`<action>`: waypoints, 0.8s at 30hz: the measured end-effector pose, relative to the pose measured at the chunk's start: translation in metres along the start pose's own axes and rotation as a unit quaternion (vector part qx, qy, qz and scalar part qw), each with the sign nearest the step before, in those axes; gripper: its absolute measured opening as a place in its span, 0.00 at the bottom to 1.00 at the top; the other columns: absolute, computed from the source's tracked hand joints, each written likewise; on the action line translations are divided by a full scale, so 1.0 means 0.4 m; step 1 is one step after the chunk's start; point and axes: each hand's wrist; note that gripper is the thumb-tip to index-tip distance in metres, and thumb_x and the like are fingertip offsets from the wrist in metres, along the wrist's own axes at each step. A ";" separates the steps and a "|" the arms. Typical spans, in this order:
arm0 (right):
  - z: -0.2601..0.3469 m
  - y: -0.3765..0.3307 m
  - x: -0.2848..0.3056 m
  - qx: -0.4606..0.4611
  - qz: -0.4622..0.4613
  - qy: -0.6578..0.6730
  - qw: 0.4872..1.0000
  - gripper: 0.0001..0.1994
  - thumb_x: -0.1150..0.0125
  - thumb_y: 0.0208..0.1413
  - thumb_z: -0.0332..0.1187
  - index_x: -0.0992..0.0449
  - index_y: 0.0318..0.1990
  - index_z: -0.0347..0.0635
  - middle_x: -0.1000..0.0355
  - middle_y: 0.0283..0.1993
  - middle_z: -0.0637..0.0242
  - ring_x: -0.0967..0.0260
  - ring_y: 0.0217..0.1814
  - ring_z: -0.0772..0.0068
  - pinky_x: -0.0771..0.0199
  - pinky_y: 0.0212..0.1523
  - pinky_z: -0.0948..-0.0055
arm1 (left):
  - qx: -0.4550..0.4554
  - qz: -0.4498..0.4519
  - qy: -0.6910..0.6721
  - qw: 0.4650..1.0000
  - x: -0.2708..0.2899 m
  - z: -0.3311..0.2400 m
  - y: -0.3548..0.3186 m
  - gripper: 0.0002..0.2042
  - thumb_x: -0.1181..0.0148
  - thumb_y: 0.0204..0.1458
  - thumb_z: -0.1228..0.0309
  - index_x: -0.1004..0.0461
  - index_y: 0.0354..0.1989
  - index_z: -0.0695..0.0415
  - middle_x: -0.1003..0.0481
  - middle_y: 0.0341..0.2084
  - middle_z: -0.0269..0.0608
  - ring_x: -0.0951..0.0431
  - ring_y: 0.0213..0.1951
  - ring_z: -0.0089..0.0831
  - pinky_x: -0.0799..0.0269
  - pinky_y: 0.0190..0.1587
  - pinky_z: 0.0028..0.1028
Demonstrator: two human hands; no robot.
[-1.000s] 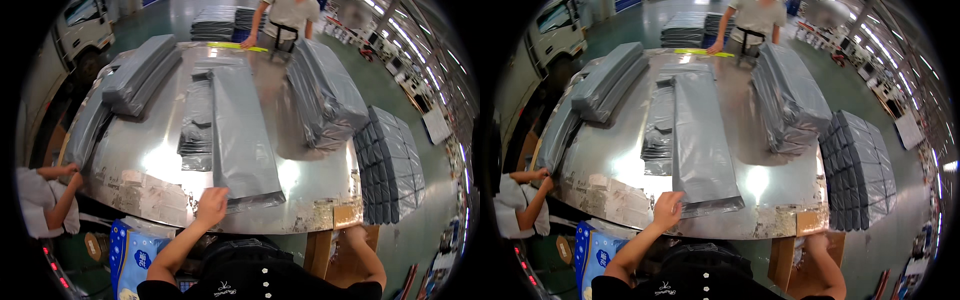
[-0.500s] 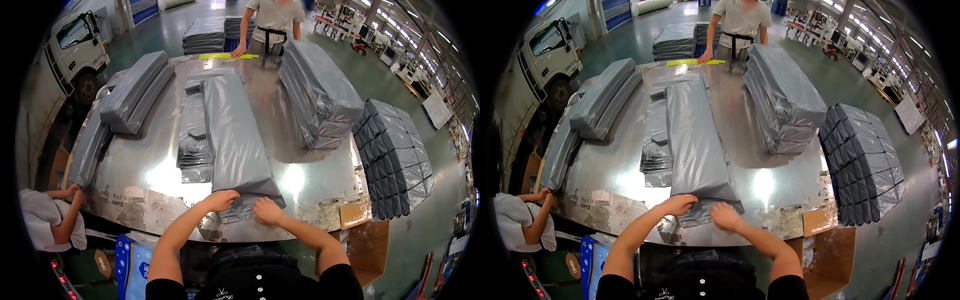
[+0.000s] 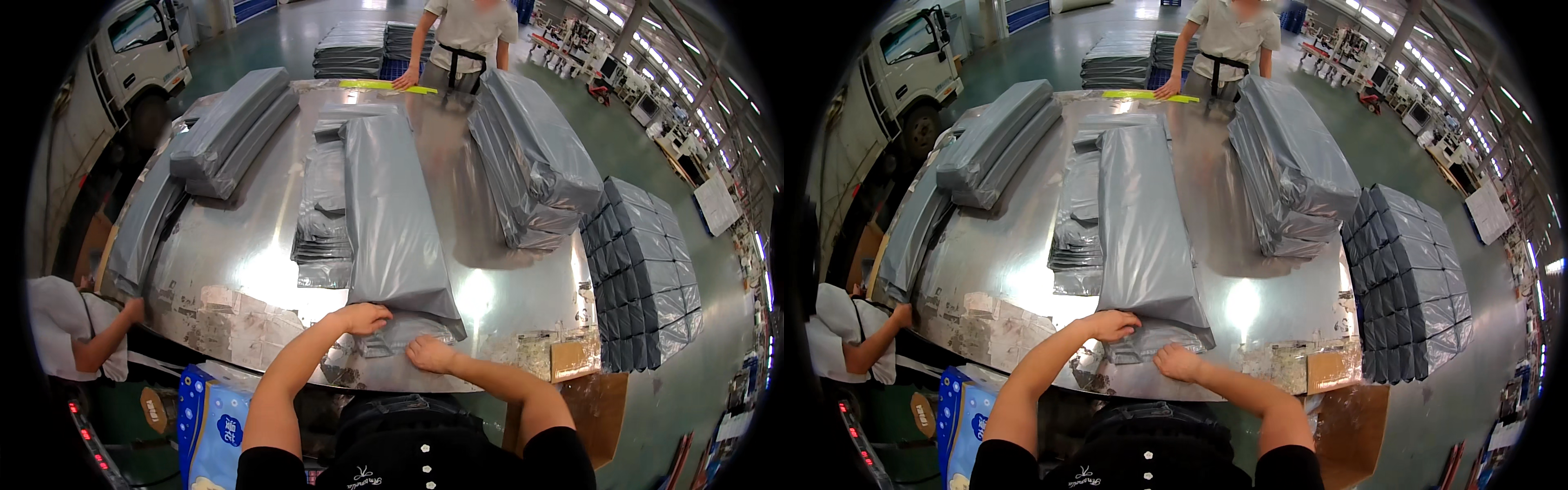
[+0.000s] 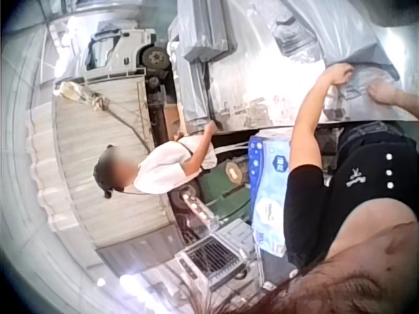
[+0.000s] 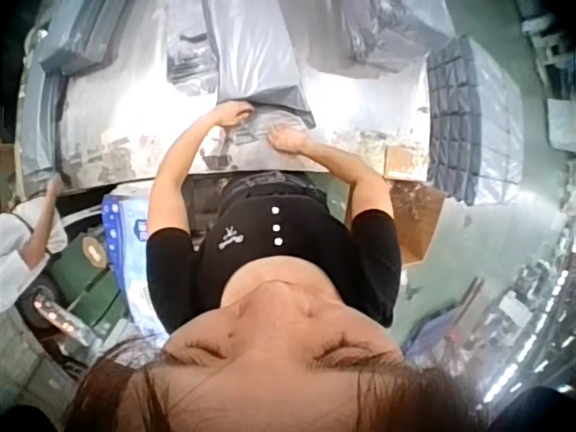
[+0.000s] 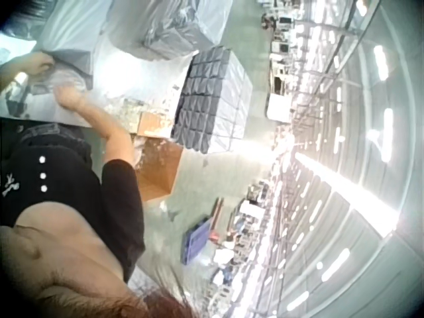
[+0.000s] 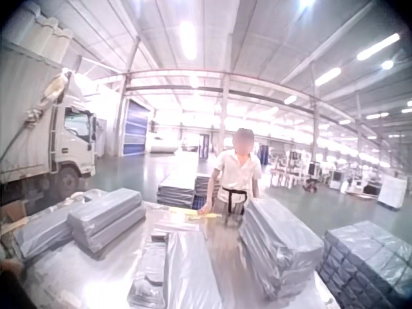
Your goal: The person places blue tissue paper packs into gray shipping bags on a metal table, folds the bags closed, and stacks them. A coworker assists by handling additional packs and bags. The process is repeated continuously throughout the clip.
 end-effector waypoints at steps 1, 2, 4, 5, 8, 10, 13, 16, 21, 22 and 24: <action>0.004 -0.003 -0.012 -0.007 0.023 -0.003 1.000 0.09 0.47 0.46 0.33 0.30 0.34 0.39 0.32 0.31 0.60 0.32 0.35 0.61 0.31 0.39 0.65 | 0.000 -0.003 0.000 1.000 0.000 -0.001 -0.002 0.15 0.53 0.57 0.64 0.29 0.48 0.59 0.28 0.46 0.48 0.28 0.48 0.48 0.33 0.52 0.39; 0.004 -0.008 -0.023 -0.015 0.046 -0.007 0.999 0.09 0.48 0.46 0.33 0.30 0.34 0.38 0.32 0.31 0.60 0.32 0.35 0.61 0.31 0.40 0.65 | 0.000 -0.005 0.000 1.000 0.000 -0.002 -0.004 0.15 0.53 0.57 0.64 0.28 0.47 0.59 0.27 0.45 0.48 0.27 0.47 0.48 0.32 0.51 0.39; -0.024 -0.005 -0.011 -0.015 0.023 0.048 0.998 0.08 0.48 0.47 0.33 0.30 0.33 0.38 0.32 0.31 0.60 0.32 0.36 0.61 0.31 0.40 0.65 | 0.007 -0.009 -0.016 1.000 0.001 -0.009 -0.021 0.15 0.53 0.57 0.63 0.27 0.45 0.60 0.26 0.43 0.49 0.27 0.46 0.49 0.32 0.50 0.39; -0.030 0.004 0.012 -0.016 0.010 0.072 0.997 0.08 0.48 0.47 0.33 0.30 0.32 0.38 0.32 0.31 0.60 0.31 0.36 0.60 0.31 0.40 0.65 | 0.010 -0.012 -0.027 1.000 0.016 -0.019 -0.031 0.15 0.53 0.57 0.63 0.27 0.44 0.60 0.26 0.42 0.49 0.27 0.45 0.49 0.32 0.49 0.39; -0.008 0.011 0.063 0.020 -0.005 0.042 0.999 0.07 0.48 0.46 0.32 0.30 0.31 0.39 0.32 0.31 0.60 0.31 0.37 0.60 0.32 0.41 0.65 | 0.009 -0.013 -0.035 0.999 0.026 -0.021 -0.046 0.15 0.52 0.57 0.62 0.26 0.42 0.60 0.26 0.40 0.50 0.26 0.44 0.50 0.31 0.48 0.39; 0.001 -0.014 0.007 0.014 0.021 -0.008 1.000 0.07 0.48 0.46 0.33 0.31 0.31 0.39 0.32 0.31 0.60 0.32 0.36 0.59 0.32 0.41 0.65 | -0.001 -0.015 -0.032 0.999 0.018 -0.017 -0.046 0.16 0.52 0.57 0.61 0.25 0.41 0.61 0.26 0.39 0.50 0.26 0.43 0.50 0.31 0.47 0.39; -0.026 -0.025 -0.041 -0.032 0.026 0.012 0.999 0.08 0.47 0.45 0.33 0.32 0.31 0.39 0.32 0.31 0.59 0.32 0.37 0.58 0.32 0.40 0.64 | -0.007 -0.015 -0.031 0.999 0.006 0.001 -0.040 0.16 0.53 0.57 0.62 0.25 0.39 0.61 0.26 0.38 0.51 0.26 0.42 0.50 0.31 0.47 0.39; -0.064 0.016 0.053 -0.035 -0.003 0.085 0.996 0.09 0.43 0.43 0.32 0.33 0.30 0.39 0.33 0.31 0.58 0.33 0.38 0.57 0.32 0.41 0.63 | -0.001 0.018 -0.038 0.999 0.000 0.046 -0.086 0.12 0.49 0.49 0.69 0.25 0.38 0.60 0.27 0.39 0.50 0.27 0.43 0.49 0.31 0.47 0.38; -0.107 -0.005 0.153 -0.023 -0.002 0.112 0.993 0.12 0.40 0.39 0.30 0.34 0.32 0.39 0.35 0.32 0.57 0.34 0.37 0.54 0.33 0.41 0.60 | -0.039 0.055 0.039 0.997 0.051 0.004 -0.147 0.18 0.38 0.34 0.77 0.27 0.39 0.57 0.33 0.52 0.45 0.32 0.54 0.46 0.33 0.54 0.36; -0.127 0.010 0.166 -0.038 -0.018 0.108 0.993 0.12 0.40 0.40 0.30 0.34 0.33 0.40 0.35 0.33 0.58 0.34 0.38 0.56 0.34 0.41 0.60 | -0.045 0.019 0.093 0.994 0.048 0.003 -0.172 0.20 0.37 0.33 0.77 0.28 0.40 0.57 0.33 0.52 0.45 0.32 0.53 0.45 0.33 0.54 0.36; -0.147 0.020 0.205 -0.082 -0.047 0.107 0.990 0.14 0.39 0.41 0.31 0.33 0.36 0.40 0.35 0.34 0.60 0.35 0.40 0.58 0.34 0.42 0.61 | -0.082 -0.051 0.197 0.976 0.033 -0.002 -0.206 0.26 0.33 0.31 0.75 0.32 0.45 0.55 0.33 0.52 0.42 0.31 0.53 0.41 0.33 0.53 0.35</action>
Point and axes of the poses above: each hand's wrist, its own y-axis towards the middle knuckle, its own x-axis out of the back of the hand, z = x × y
